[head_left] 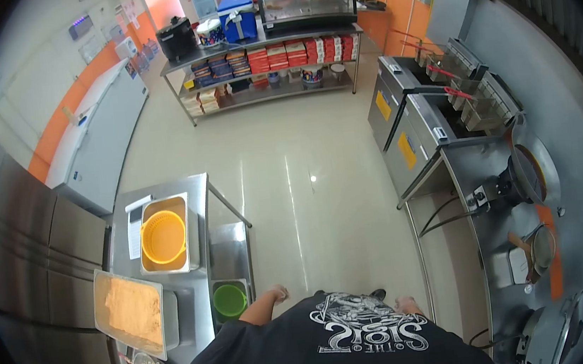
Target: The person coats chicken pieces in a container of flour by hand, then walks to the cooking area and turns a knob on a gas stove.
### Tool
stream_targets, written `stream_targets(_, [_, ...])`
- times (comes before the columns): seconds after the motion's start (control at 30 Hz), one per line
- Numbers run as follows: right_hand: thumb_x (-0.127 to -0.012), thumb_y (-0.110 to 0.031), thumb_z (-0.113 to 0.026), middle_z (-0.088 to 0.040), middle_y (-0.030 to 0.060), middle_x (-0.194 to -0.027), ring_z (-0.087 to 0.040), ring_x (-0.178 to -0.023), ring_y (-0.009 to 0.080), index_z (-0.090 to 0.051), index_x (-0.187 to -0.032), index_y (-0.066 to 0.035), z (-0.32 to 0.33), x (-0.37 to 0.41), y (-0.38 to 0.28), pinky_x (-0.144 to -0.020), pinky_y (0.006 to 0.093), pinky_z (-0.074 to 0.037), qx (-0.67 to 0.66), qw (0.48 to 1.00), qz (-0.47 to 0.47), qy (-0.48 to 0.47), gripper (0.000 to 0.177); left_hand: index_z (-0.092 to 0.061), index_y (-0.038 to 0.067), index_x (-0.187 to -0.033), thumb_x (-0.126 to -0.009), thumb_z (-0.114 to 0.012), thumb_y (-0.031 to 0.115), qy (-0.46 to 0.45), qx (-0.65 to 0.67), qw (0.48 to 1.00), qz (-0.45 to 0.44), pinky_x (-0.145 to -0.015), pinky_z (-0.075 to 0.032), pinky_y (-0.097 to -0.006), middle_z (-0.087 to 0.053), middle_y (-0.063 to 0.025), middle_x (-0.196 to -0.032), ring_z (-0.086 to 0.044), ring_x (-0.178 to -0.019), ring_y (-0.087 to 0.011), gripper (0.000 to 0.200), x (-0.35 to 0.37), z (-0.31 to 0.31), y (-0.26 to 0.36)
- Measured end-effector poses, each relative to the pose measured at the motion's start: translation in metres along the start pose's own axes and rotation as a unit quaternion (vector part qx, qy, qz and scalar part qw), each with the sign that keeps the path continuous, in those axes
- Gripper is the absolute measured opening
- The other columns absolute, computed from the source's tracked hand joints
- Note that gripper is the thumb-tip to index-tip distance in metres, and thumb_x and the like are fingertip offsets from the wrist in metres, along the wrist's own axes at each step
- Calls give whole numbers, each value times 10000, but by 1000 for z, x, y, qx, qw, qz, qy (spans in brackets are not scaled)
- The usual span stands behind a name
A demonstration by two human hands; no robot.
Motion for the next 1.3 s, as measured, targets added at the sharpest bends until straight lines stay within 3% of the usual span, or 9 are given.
stream_targets(0.2, [-760, -252, -604, -642, 142, -978, -606, -936, 302, -610, -992, -78, 51, 53, -12, -785, 385, -478, -203, 972, -111, 44, 290, -673, 55, -951, -770, -586, 198, -18, 154, 987, -32, -707, -487, -405, -651, -179, -881, -621, -814, -304, 246, -29, -20, -18])
stream_targets(0.3, [-764, -237, -601, -633, 168, -991, -598, -947, 329, -607, -1014, -78, -31, 6, 18, -793, 410, -474, -753, 596, -279, 22, 297, -684, 80, -923, -757, -586, 193, -32, 156, 987, -37, -699, -484, -402, -656, -158, -872, -619, -806, -277, 224, -35, -24, -24])
stream_targets(0.4, [-821, -251, -556, -619, 73, -916, -577, -861, 197, -572, -1136, -86, -80, -59, 48, -741, 308, -468, -420, 892, -163, -21, 356, -691, 107, -953, -750, -590, 228, -21, 58, 995, -75, -714, -487, -393, -660, -150, -893, -623, -838, -264, 257, -65, -36, -41])
stream_targets(0.5, [-858, -233, -522, -604, 38, -879, -552, -797, 149, -573, -1102, -72, -64, -60, 35, -702, 291, -461, -204, 976, -80, -3, 298, -693, 98, -924, -736, -594, 236, -3, 103, 992, -67, -679, -481, -394, -662, -142, -893, -620, -809, -281, 253, -21, -7, -18])
stream_targets(0.6, [-886, -198, -482, -578, 39, -832, -530, -746, 139, -574, -960, -56, -113, -65, 36, -650, 295, -456, -852, 461, -242, -49, 185, -690, 87, -880, -724, -594, 223, -65, 123, 990, 15, -638, -472, -408, -660, -147, -857, -617, -762, -305, 228, -63, -41, -44])
stream_targets(0.9, [-890, -201, -487, -501, 37, -634, -483, -561, 191, -549, -824, -44, -91, -55, 38, -529, 350, -430, -680, 691, -245, 1, 181, -681, 86, -770, -682, -589, 174, 3, -59, 995, -82, -599, -459, -418, -649, -139, -791, -608, -711, -292, 155, -30, 3, -1])
stream_targets(1.1, [-855, -193, -524, -535, 46, -658, -535, -627, 188, -568, -827, -82, -78, -34, 29, -587, 374, -461, -786, 541, -297, 41, 123, -627, 59, -662, -631, -587, 12, -65, 129, 979, -143, -549, -468, -319, -643, -91, -699, -605, -644, -208, 69, -30, -14, 0])
stream_targets(1.2, [-836, -215, -523, -594, 42, -741, -563, -698, 188, -585, -856, -119, -73, -42, 35, -649, 412, -467, -676, 694, -246, 7, 116, -644, 80, -684, -646, -593, 51, -15, 171, 972, -161, -561, -460, -354, -629, -119, -700, -583, -633, -230, 70, -14, 13, 12])
stream_targets(1.3, [-824, -263, -515, -639, 64, -872, -601, -801, 205, -596, -905, -126, -61, -61, 25, -745, 445, -465, -58, 997, -34, 41, 178, -655, 93, -711, -667, -588, 105, -14, -16, 996, -88, -594, -473, -369, -627, -135, -721, -601, -662, -248, 81, -18, 14, 11])
Point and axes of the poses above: each hand's wrist, its own x-axis away from the middle knuckle, its own z-axis out of the back of the hand, y = z × x, the point moved 7 cm from there along -x, towards the middle knuckle
